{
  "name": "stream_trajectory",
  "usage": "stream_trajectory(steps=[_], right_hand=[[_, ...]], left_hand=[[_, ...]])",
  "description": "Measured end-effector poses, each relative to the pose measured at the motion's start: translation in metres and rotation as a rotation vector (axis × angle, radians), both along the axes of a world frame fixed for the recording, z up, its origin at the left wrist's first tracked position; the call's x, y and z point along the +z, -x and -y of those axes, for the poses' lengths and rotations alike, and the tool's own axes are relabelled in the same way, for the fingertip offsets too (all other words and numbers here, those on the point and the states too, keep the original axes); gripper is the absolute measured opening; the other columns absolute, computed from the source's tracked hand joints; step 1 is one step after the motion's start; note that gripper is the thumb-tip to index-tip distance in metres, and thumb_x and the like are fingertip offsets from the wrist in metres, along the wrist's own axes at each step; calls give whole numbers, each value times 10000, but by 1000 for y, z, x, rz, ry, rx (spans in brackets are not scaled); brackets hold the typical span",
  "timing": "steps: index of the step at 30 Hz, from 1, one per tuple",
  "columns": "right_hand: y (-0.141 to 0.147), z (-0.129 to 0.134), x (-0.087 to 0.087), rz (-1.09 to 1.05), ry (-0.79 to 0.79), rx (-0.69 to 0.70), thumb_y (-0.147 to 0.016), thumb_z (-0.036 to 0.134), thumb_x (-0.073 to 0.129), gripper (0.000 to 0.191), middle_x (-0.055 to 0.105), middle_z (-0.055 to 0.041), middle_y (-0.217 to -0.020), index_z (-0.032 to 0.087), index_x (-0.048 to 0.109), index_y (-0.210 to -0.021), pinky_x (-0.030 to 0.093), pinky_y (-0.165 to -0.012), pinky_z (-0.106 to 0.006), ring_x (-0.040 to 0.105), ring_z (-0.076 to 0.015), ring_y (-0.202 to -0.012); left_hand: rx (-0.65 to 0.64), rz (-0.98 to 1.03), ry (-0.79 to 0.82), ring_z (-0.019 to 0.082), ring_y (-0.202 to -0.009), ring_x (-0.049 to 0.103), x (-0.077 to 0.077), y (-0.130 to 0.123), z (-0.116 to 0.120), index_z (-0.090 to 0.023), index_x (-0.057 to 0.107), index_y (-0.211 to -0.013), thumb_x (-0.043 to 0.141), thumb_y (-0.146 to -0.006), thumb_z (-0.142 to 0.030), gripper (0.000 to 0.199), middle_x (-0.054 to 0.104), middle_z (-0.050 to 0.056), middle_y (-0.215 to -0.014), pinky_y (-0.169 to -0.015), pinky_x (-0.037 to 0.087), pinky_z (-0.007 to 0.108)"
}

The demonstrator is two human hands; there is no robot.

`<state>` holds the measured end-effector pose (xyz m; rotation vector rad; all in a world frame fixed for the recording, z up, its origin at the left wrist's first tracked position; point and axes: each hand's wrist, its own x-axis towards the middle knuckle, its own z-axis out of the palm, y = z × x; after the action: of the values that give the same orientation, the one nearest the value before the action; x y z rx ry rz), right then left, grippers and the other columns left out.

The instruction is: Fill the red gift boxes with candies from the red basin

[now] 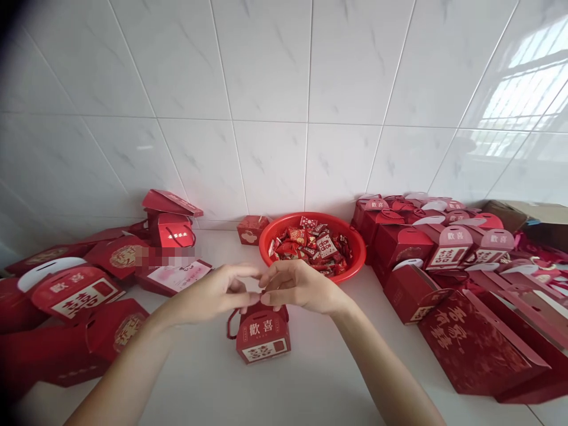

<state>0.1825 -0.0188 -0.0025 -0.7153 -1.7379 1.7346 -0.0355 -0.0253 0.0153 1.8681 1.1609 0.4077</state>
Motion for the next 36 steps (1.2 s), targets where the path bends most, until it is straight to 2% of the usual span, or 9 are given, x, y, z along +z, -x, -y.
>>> stream_trajectory(steps=[3,8,12,16,19,21,23,30,36], right_hand=[[0,5,2,18,-53,-55,-759,278,790,270,661,-21,-816,160,637,-947,471,-691,-271,604,-133,-732],[2,16,9,70,-153,-203,-751,223,767,280,622,2,-791,175,610,-979,470,-655,-261,602,-139,-721],[7,22,9,122,-305,-325,-780,203,704,199,617,0,-807,187,597,-947,450,-622,-258,565,-129,-682],[8,22,3,216,-481,-474,-786,139,607,101,585,18,-723,195,593,-869,376,-559,-240,489,-111,-619],[7,20,1,262,-522,-521,-767,121,587,197,586,33,-696,211,625,-938,365,-561,-240,476,-103,-586],[6,20,2,291,-521,-529,-757,118,584,264,593,39,-692,221,636,-994,369,-566,-242,483,-101,-574],[6,21,4,317,-523,-529,-743,107,572,293,592,42,-689,224,642,-1002,367,-566,-242,487,-99,-567],[7,20,2,498,-514,-466,-709,84,546,238,590,43,-636,216,617,-894,323,-532,-233,507,-117,-580],[6,19,3,596,-566,-361,-675,24,507,238,629,12,-671,192,636,-784,338,-542,-233,529,-120,-598]], left_hand=[[42,218,13,219,-821,693,5,2,2,-205,583,-1299,625,-879,-392,462,729,30,-859,-766,521,322],[-62,514,98,240,-1047,676,8,-2,9,-214,551,-1315,598,-924,-376,426,706,74,-1113,-991,505,425],[-64,517,80,259,-1164,624,7,-10,13,-220,546,-1321,605,-906,-381,449,678,85,-1200,-1043,488,443],[-40,493,-32,272,-1211,595,1,-17,16,-226,560,-1278,643,-865,-364,444,584,88,-1365,-1050,492,429],[24,402,-243,247,-1181,601,-4,-21,17,-252,549,-1289,667,-843,-323,467,540,69,-1395,-1035,500,397],[84,247,-412,243,-1173,585,-9,-23,17,-274,523,-1326,692,-819,-314,536,556,58,-1342,-1034,484,392],[101,86,-487,257,-1179,558,-14,-25,18,-275,508,-1340,715,-795,-326,586,568,60,-1276,-1016,475,391],[-40,-281,-283,295,-1024,580,-36,-36,10,-205,622,-1007,642,-818,-392,267,596,72,-1032,-799,490,346],[-186,-322,-237,240,-808,608,-47,-36,2,-206,578,-968,514,-883,-375,199,613,42,-893,-647,445,306]])
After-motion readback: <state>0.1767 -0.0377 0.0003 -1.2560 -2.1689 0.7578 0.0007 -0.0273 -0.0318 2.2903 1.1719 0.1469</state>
